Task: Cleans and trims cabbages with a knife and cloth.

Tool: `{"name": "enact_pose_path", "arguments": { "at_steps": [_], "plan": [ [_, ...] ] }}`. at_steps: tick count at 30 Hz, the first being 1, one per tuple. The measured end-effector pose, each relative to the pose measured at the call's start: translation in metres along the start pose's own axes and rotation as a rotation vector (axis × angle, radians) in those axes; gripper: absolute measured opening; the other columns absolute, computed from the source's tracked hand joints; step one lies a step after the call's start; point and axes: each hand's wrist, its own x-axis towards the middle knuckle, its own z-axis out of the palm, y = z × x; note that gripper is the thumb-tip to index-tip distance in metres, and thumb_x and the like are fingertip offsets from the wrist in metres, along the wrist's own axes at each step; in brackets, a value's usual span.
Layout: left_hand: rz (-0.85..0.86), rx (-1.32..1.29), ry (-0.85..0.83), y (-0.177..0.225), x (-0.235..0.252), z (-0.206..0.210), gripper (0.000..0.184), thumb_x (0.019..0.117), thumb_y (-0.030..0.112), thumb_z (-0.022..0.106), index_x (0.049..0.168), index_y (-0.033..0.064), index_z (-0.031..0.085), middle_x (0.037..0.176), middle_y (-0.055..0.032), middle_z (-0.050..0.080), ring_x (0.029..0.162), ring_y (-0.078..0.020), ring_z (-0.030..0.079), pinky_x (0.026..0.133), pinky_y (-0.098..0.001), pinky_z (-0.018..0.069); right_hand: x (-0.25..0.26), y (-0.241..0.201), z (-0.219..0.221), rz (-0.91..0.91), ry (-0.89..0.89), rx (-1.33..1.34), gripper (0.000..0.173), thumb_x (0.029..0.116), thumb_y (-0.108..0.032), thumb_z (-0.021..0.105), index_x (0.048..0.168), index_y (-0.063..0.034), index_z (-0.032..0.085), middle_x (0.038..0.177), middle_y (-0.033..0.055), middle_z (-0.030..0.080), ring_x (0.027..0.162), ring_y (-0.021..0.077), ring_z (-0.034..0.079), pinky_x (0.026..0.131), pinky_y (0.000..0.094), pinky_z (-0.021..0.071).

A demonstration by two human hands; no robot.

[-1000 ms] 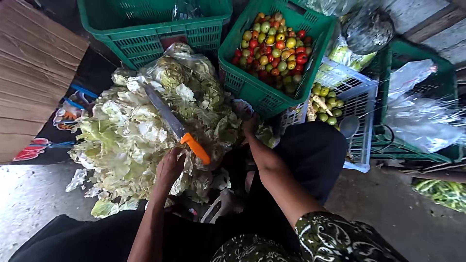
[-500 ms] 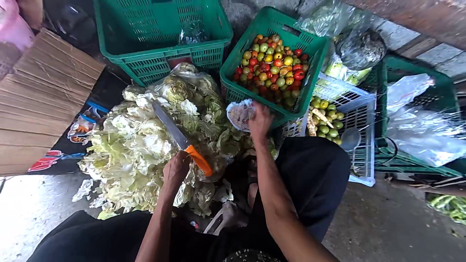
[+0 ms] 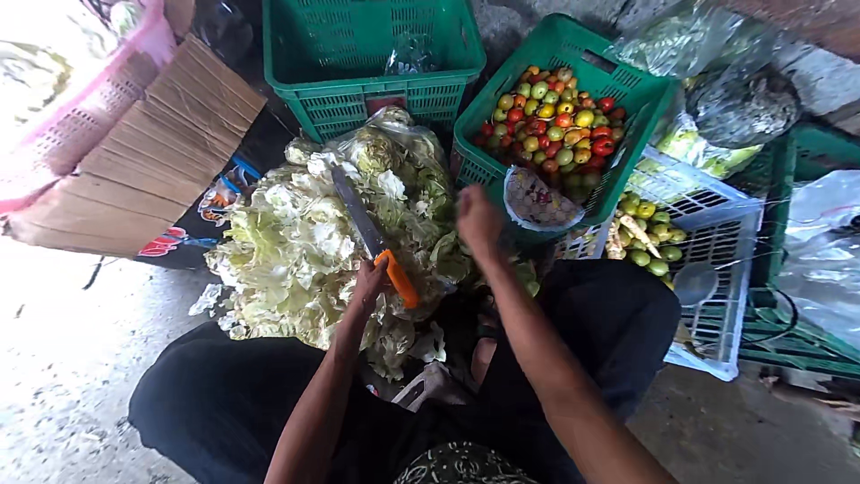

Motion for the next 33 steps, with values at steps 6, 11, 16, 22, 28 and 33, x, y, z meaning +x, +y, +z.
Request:
{"name": "enact_pose_path", "arguments": {
  "at_steps": [6,11,16,22,28,33],
  "plan": [
    [0.184,-0.167,-0.180,0.002,-0.014,0.000,0.038,0.1060,0.009,0.036,0.135,-0.0040,0.057,0.121,-0.0173,0.068,0.101,-0.0211,0.067,0.088,-0.0377,0.0549,-0.033,0.010,0.144,0.114,-0.665,0.167,0.082,0.0844,-0.016,0.081,0.150,0.0047,0.036,0.137,0.0307,0.055,0.124,0.0437,0.058,0.104,0.0593,0.0473],
    [0.386,0.496,0.115,0.016,-0.004,-0.008,0.024,0.1010,0.007,0.054,0.119,0.0011,0.070,0.121,-0.0186,0.069,0.113,-0.0352,0.066,0.098,-0.0579,0.0500,-0.030,-0.013,0.067,0.259,-0.641,0.211,0.066,0.0880,-0.005,0.069,0.148,-0.0046,0.043,0.120,0.0255,0.064,0.099,0.0355,0.068,0.086,0.0517,0.0559],
    [0.863,0.952,0.026,0.054,0.045,0.035,0.026,0.0979,0.000,0.054,0.120,-0.0042,0.067,0.130,-0.0271,0.061,0.126,-0.0468,0.055,0.101,-0.0586,0.0491,-0.022,-0.037,-0.071,0.075,-0.489,0.065,0.061,0.0904,-0.015,0.076,0.143,-0.0020,0.048,0.120,0.0280,0.064,0.099,0.0420,0.068,0.088,0.0616,0.0544],
    [0.679,1.364,-0.119,0.090,0.111,0.054,0.082,0.0909,0.041,0.076,0.160,0.0212,0.037,0.167,-0.0122,0.028,0.152,-0.0430,0.026,0.107,-0.0859,0.0094,0.003,-0.026,-0.090,0.011,-0.229,0.118,0.057,0.0858,-0.013,0.078,0.136,-0.0002,0.055,0.118,0.0271,0.066,0.106,0.0430,0.066,0.091,0.0633,0.0508],
    [0.577,1.543,-0.044,0.104,0.075,-0.020,0.057,0.1001,0.028,0.064,0.153,0.0136,0.047,0.151,-0.0235,0.048,0.136,-0.0507,0.047,0.101,-0.0788,0.0328,0.003,-0.030,-0.092,0.019,-0.292,0.055,0.052,0.0885,-0.018,0.076,0.133,0.0007,0.056,0.119,0.0261,0.065,0.112,0.0425,0.063,0.092,0.0632,0.0480],
    [0.576,1.572,-0.009,0.113,0.063,-0.069,0.060,0.0956,0.049,0.068,0.139,0.0078,0.061,0.150,-0.0258,0.048,0.137,-0.0513,0.044,0.104,-0.0787,0.0302,-0.007,-0.039,-0.097,0.014,-0.325,0.086,0.053,0.0914,-0.021,0.073,0.137,-0.0005,0.054,0.118,0.0251,0.066,0.111,0.0425,0.064,0.090,0.0630,0.0489]
  ]
}}
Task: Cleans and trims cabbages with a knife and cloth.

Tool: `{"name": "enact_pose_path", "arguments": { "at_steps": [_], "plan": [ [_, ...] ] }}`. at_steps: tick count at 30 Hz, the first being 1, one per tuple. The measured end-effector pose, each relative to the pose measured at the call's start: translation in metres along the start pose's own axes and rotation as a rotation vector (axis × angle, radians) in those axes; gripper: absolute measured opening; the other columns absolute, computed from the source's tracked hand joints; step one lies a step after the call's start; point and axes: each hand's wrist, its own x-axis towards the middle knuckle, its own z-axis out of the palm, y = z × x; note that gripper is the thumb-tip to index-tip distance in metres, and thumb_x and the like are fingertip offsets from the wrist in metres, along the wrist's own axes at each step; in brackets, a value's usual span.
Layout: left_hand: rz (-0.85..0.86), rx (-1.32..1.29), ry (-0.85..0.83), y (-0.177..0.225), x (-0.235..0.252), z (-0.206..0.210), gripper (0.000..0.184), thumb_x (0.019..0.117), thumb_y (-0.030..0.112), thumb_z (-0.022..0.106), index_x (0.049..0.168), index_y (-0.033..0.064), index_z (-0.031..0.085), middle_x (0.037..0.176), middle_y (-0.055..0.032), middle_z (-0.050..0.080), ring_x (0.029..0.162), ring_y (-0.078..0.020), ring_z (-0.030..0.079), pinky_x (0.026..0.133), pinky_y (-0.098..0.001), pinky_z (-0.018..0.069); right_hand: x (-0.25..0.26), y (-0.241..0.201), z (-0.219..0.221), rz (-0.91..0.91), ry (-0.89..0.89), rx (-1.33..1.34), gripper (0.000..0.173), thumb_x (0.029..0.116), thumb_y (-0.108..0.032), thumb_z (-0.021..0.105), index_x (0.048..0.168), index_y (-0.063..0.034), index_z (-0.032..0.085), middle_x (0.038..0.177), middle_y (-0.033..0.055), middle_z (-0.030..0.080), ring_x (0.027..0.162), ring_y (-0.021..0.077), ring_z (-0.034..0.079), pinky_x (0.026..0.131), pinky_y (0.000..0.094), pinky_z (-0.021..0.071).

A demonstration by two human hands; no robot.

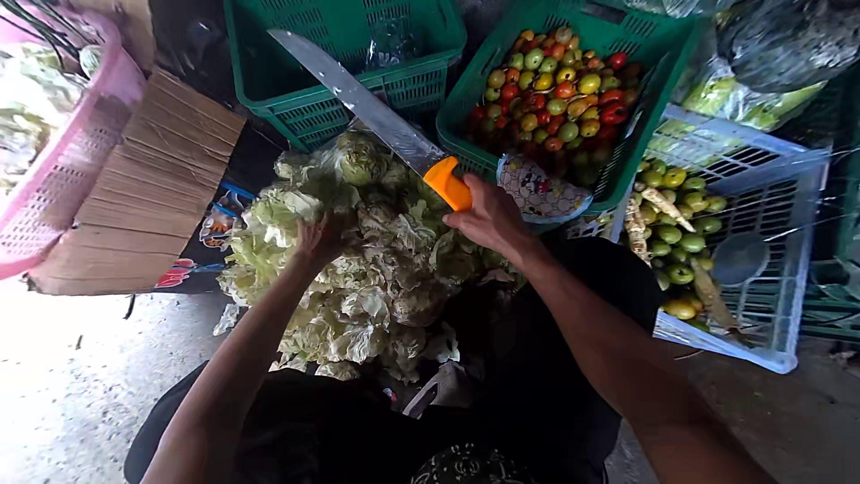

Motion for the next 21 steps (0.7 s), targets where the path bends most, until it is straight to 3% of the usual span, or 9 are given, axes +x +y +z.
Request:
{"name": "enact_pose_path", "arguments": {
  "at_steps": [3,6,7,9,11,14,17,19,21],
  "plan": [
    [0.059,0.041,0.003,0.050,0.023,-0.024,0.060,0.0940,0.049,0.068,0.125,-0.0022,0.068,0.146,-0.0309,0.049,0.140,-0.0522,0.039,0.111,-0.0761,0.0223,-0.002,-0.005,-0.003,-0.020,0.030,0.046,0.053,0.0907,-0.021,0.074,0.136,-0.0009,0.054,0.120,0.0242,0.066,0.113,0.0408,0.064,0.091,0.0616,0.0490],
    [0.163,0.024,0.016,0.084,0.073,-0.007,0.033,0.0980,0.017,0.060,0.123,-0.0049,0.066,0.137,-0.0279,0.057,0.133,-0.0462,0.050,0.112,-0.0626,0.0341,0.003,-0.008,0.000,-0.005,0.034,0.059,0.055,0.0910,-0.022,0.074,0.138,-0.0015,0.053,0.122,0.0238,0.065,0.115,0.0399,0.063,0.093,0.0607,0.0487],
    [0.152,-0.008,-0.021,0.091,0.087,0.000,0.033,0.0984,0.015,0.060,0.124,-0.0042,0.065,0.134,-0.0273,0.060,0.129,-0.0459,0.054,0.109,-0.0614,0.0399,0.006,-0.008,0.002,-0.001,0.032,0.053,0.054,0.0909,-0.022,0.074,0.137,-0.0017,0.054,0.121,0.0234,0.065,0.114,0.0398,0.064,0.092,0.0605,0.0494],
    [0.037,-0.068,-0.159,0.100,0.106,0.007,0.040,0.0976,0.020,0.062,0.128,-0.0044,0.063,0.132,-0.0287,0.060,0.125,-0.0480,0.057,0.101,-0.0665,0.0448,0.012,-0.008,0.006,0.002,0.031,0.049,0.053,0.0905,-0.022,0.074,0.136,-0.0024,0.054,0.119,0.0228,0.066,0.112,0.0394,0.064,0.090,0.0601,0.0503],
    [-0.060,-0.065,-0.216,0.100,0.112,0.012,0.054,0.0922,0.038,0.069,0.128,-0.0018,0.063,0.130,-0.0285,0.062,0.123,-0.0483,0.058,0.097,-0.0699,0.0451,0.016,-0.010,0.008,0.005,0.024,0.038,0.054,0.0903,-0.022,0.073,0.137,-0.0030,0.054,0.120,0.0227,0.066,0.112,0.0392,0.065,0.089,0.0602,0.0509],
    [-0.004,0.047,-0.271,0.088,0.104,0.006,0.076,0.0805,0.057,0.076,0.136,0.0084,0.061,0.131,-0.0280,0.062,0.123,-0.0494,0.058,0.095,-0.0718,0.0457,0.019,-0.012,0.008,-0.005,0.001,0.015,0.055,0.0901,-0.023,0.072,0.139,-0.0046,0.054,0.122,0.0211,0.066,0.115,0.0378,0.064,0.090,0.0599,0.0505],
    [0.037,0.083,-0.335,0.085,0.072,-0.016,0.084,0.0760,0.054,0.084,0.145,0.0145,0.056,0.149,-0.0318,0.044,0.138,-0.0534,0.040,0.104,-0.0721,0.0377,0.019,-0.011,0.009,-0.017,0.003,0.017,0.054,0.0896,-0.022,0.072,0.137,-0.0049,0.054,0.121,0.0214,0.066,0.114,0.0383,0.064,0.090,0.0599,0.0503],
    [0.039,0.076,-0.325,0.085,0.051,-0.020,0.100,0.0706,0.047,0.091,0.151,0.0085,0.046,0.157,-0.0306,0.034,0.146,-0.0530,0.027,0.113,-0.0703,0.0266,0.018,-0.011,0.009,-0.023,0.002,0.022,0.055,0.0898,-0.023,0.073,0.138,-0.0046,0.054,0.121,0.0213,0.066,0.114,0.0385,0.064,0.090,0.0601,0.0500],
    [0.027,0.052,-0.321,0.079,0.037,-0.020,0.107,0.0702,0.043,0.092,0.155,0.0059,0.038,0.162,-0.0282,0.028,0.148,-0.0534,0.023,0.111,-0.0732,0.0270,0.018,-0.008,0.009,-0.039,0.010,0.038,0.054,0.0896,-0.022,0.073,0.136,-0.0034,0.054,0.121,0.0218,0.066,0.114,0.0387,0.064,0.091,0.0600,0.0499]
  ]
}}
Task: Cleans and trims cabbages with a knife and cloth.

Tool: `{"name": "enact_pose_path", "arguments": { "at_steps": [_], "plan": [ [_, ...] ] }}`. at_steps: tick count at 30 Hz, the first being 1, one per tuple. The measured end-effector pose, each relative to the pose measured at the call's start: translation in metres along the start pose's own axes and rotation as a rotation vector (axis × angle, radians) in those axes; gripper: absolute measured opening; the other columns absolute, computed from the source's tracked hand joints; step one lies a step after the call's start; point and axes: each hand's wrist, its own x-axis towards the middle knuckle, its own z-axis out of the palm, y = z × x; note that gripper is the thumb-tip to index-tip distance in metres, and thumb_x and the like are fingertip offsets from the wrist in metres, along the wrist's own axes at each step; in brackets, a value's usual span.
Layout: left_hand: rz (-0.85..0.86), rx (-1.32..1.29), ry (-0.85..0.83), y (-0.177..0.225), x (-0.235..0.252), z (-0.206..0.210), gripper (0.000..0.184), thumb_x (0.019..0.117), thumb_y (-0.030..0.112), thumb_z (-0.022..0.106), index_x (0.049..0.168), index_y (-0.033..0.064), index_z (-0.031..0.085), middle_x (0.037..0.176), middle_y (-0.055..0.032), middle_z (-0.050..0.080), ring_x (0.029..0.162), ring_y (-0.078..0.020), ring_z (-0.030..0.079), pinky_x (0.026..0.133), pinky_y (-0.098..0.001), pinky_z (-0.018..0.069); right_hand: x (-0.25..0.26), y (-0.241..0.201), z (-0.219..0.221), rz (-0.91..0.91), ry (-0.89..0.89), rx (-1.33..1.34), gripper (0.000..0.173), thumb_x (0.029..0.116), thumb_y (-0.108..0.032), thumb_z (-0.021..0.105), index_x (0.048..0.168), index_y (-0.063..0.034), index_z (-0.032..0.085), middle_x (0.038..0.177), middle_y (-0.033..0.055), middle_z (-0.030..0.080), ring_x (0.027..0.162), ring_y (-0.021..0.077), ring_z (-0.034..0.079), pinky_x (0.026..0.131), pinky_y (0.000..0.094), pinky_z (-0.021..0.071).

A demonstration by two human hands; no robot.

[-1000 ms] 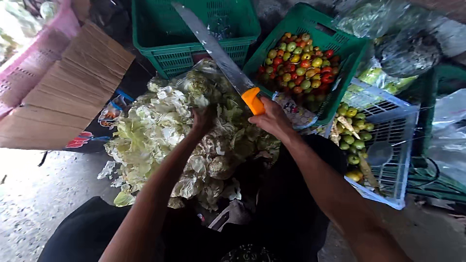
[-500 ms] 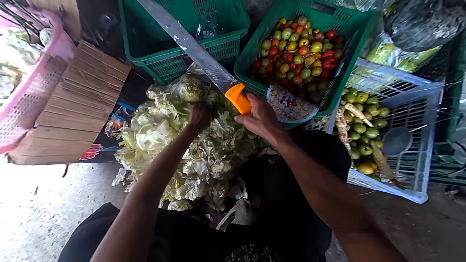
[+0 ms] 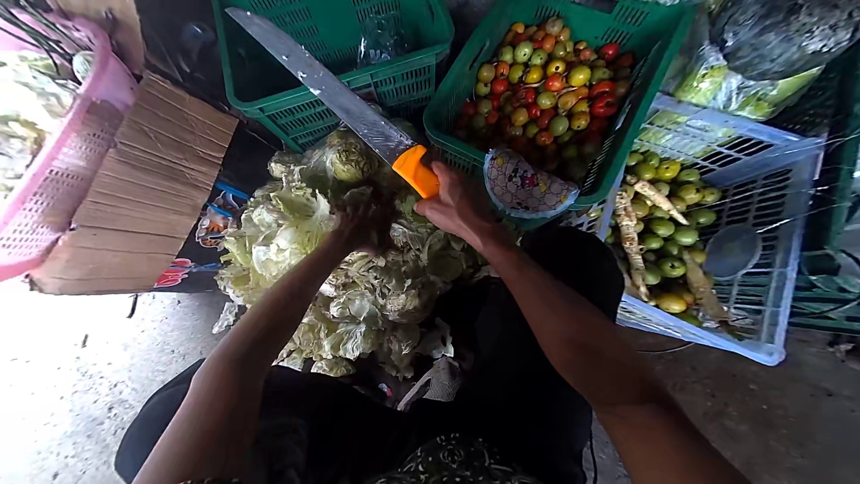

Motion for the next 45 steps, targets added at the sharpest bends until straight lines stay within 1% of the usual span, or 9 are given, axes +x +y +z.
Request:
{"name": "enact_pose_path", "arguments": {
  "at_steps": [5,9,13,17,20,26,31,38,45],
  "plan": [
    [-0.085,-0.093,0.016,-0.034,-0.020,0.008,0.110,0.0626,0.045,0.096,0.156,0.0254,0.041,0.165,-0.0233,0.024,0.146,-0.0589,0.021,0.096,-0.0801,0.0385,-0.001,0.008,0.001,-0.040,-0.005,0.031,0.058,0.0900,-0.022,0.074,0.140,-0.0014,0.052,0.126,0.0237,0.064,0.118,0.0394,0.062,0.095,0.0601,0.0492],
    [-0.044,-0.410,0.266,-0.066,-0.055,0.014,0.089,0.0675,0.035,0.096,0.143,0.0139,0.055,0.156,-0.0257,0.038,0.134,-0.0537,0.043,0.102,-0.0727,0.0392,-0.006,0.009,0.001,-0.061,0.006,0.032,0.055,0.0894,-0.021,0.074,0.136,0.0002,0.054,0.125,0.0248,0.063,0.118,0.0404,0.062,0.095,0.0605,0.0487],
    [-0.138,-0.891,0.519,-0.124,-0.097,0.062,0.095,0.0797,0.035,0.086,0.154,0.0119,0.032,0.154,-0.0262,0.041,0.133,-0.0463,0.050,0.104,-0.0639,0.0444,-0.008,0.010,0.008,-0.112,0.015,0.088,0.058,0.0918,-0.035,0.075,0.131,0.0028,0.058,0.120,0.0256,0.066,0.111,0.0406,0.065,0.094,0.0601,0.0492],
    [-0.163,-0.949,0.393,-0.137,-0.119,0.062,0.118,0.0807,0.027,0.086,0.164,0.0127,0.005,0.160,-0.0256,0.034,0.143,-0.0426,0.042,0.113,-0.0601,0.0397,-0.005,0.002,0.018,-0.086,-0.054,0.028,0.060,0.0921,-0.037,0.075,0.136,-0.0014,0.055,0.121,0.0254,0.065,0.114,0.0421,0.064,0.094,0.0624,0.0483],
    [-0.152,-0.849,0.270,-0.122,-0.121,0.048,0.111,0.0785,0.011,0.087,0.162,0.0038,0.015,0.164,-0.0269,0.024,0.150,-0.0406,0.032,0.120,-0.0565,0.0291,-0.006,-0.001,0.030,-0.049,-0.138,-0.187,0.053,0.0939,-0.026,0.068,0.142,-0.0092,0.054,0.125,0.0236,0.066,0.116,0.0435,0.063,0.090,0.0659,0.0486],
    [-0.449,-0.677,0.349,-0.080,-0.147,0.064,0.115,0.0764,0.065,0.080,0.156,0.0031,0.027,0.151,-0.0325,0.042,0.130,-0.0541,0.050,0.101,-0.0729,0.0417,-0.004,0.008,0.056,-0.051,-0.264,-0.443,0.048,0.0962,-0.023,0.064,0.139,-0.0028,0.055,0.130,0.0247,0.063,0.123,0.0433,0.059,0.099,0.0636,0.0446],
    [-0.635,-1.306,0.676,-0.092,-0.125,0.125,0.125,0.0735,0.047,0.088,0.160,0.0030,0.009,0.142,-0.0298,0.051,0.124,-0.0426,0.058,0.098,-0.0599,0.0507,-0.004,0.001,0.063,-0.054,-0.252,-0.215,0.061,0.1003,-0.029,0.062,0.150,-0.0034,0.037,0.123,0.0288,0.064,0.114,0.0456,0.064,0.093,0.0632,0.0495],
    [-0.511,-2.195,0.990,-0.103,-0.129,0.141,0.060,0.0945,0.043,0.063,0.144,0.0117,0.048,0.126,-0.0188,0.063,0.105,-0.0343,0.066,0.080,-0.0572,0.0575,-0.033,0.005,0.159,-0.054,-0.228,0.086,0.055,0.1013,-0.034,0.059,0.143,-0.0027,0.044,0.103,0.0230,0.068,0.084,0.0344,0.071,0.077,0.0529,0.0594],
    [-0.395,-2.224,0.867,-0.101,-0.120,0.171,0.039,0.0952,0.027,0.065,0.127,0.0071,0.056,0.109,-0.0125,0.066,0.094,-0.0247,0.067,0.080,-0.0467,0.0583,-0.069,-0.002,0.247,-0.181,-0.244,-0.144,0.048,0.1072,-0.025,0.045,0.148,-0.0004,0.045,0.128,0.0250,0.065,0.115,0.0394,0.066,0.100,0.0542,0.0510]
  ]
}}
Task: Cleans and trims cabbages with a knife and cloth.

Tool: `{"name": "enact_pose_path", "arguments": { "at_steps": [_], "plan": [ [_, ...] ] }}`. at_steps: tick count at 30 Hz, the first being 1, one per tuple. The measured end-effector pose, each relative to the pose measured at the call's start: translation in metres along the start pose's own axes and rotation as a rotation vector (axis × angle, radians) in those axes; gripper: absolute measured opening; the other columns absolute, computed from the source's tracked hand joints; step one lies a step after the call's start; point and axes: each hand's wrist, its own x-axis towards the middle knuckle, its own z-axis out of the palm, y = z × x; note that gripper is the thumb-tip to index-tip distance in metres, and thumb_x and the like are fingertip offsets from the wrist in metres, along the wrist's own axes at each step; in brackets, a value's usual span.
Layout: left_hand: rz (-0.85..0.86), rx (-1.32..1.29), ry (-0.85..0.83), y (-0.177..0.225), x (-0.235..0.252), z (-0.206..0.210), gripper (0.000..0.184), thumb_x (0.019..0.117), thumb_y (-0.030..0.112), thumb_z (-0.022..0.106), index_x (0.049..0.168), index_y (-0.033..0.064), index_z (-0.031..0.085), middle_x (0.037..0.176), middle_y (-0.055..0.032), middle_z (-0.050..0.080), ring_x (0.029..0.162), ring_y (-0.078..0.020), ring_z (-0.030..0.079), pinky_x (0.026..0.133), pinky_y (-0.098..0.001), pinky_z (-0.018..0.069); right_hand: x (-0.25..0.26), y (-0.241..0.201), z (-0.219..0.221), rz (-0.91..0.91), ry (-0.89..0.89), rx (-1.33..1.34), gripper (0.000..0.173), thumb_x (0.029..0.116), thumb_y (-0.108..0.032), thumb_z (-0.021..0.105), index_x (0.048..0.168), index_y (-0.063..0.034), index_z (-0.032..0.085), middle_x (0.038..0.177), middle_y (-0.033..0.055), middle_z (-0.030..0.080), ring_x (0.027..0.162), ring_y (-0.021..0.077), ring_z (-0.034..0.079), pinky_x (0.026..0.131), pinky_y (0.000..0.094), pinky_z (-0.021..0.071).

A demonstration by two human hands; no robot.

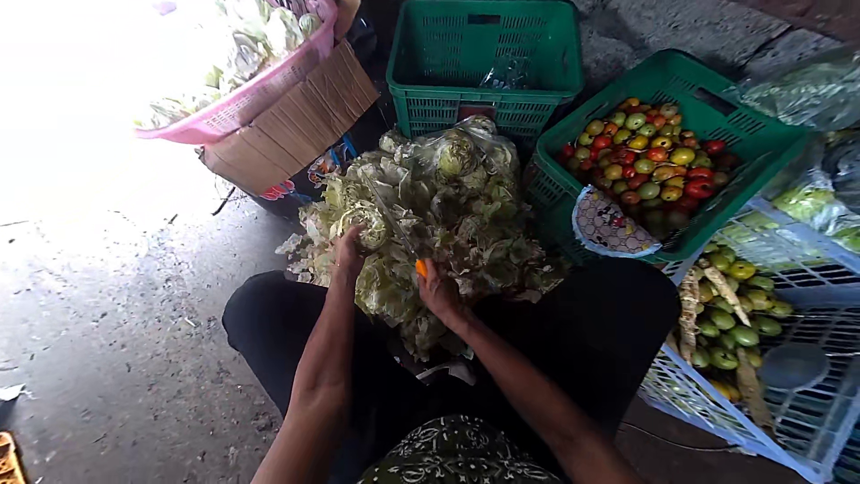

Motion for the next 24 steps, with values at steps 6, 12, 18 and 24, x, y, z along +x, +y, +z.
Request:
{"name": "enact_pose_path", "arguments": {
  "at_steps": [6,12,18,24],
  "plan": [
    [0.020,0.030,-0.135,-0.005,0.001,-0.005,0.044,0.0961,0.027,0.065,0.134,0.0061,0.055,0.117,-0.0130,0.068,0.101,-0.0250,0.068,0.087,-0.0469,0.0584,-0.007,-0.008,0.011,-0.001,0.007,-0.128,0.047,0.1083,-0.024,0.040,0.149,-0.0006,0.045,0.126,0.0239,0.067,0.105,0.0397,0.070,0.092,0.0528,0.0545],
    [-0.019,0.131,-0.120,0.005,-0.004,-0.003,0.064,0.0955,0.051,0.063,0.143,0.0103,0.049,0.127,-0.0144,0.065,0.108,-0.0287,0.067,0.087,-0.0517,0.0585,-0.007,-0.016,0.003,0.045,-0.148,-0.233,0.046,0.1088,-0.018,0.038,0.153,-0.0047,0.039,0.125,0.0248,0.066,0.109,0.0413,0.068,0.093,0.0537,0.0539],
    [-0.013,0.137,0.148,0.002,-0.002,0.011,0.073,0.0860,0.055,0.076,0.139,0.0102,0.055,0.118,-0.0137,0.068,0.101,-0.0259,0.069,0.085,-0.0488,0.0591,-0.008,-0.032,-0.007,0.071,-0.204,-0.312,0.048,0.1061,-0.006,0.038,0.154,-0.0057,0.037,0.125,0.0270,0.064,0.107,0.0429,0.068,0.090,0.0537,0.0549],
    [-0.022,0.200,0.215,-0.003,-0.001,0.018,0.073,0.0861,0.050,0.077,0.137,0.0048,0.053,0.113,-0.0146,0.067,0.096,-0.0233,0.068,0.084,-0.0453,0.0579,0.000,-0.028,-0.009,0.088,-0.233,-0.314,0.045,0.1060,-0.005,0.038,0.151,-0.0052,0.040,0.125,0.0269,0.065,0.109,0.0433,0.068,0.091,0.0548,0.0541]
  ]
}}
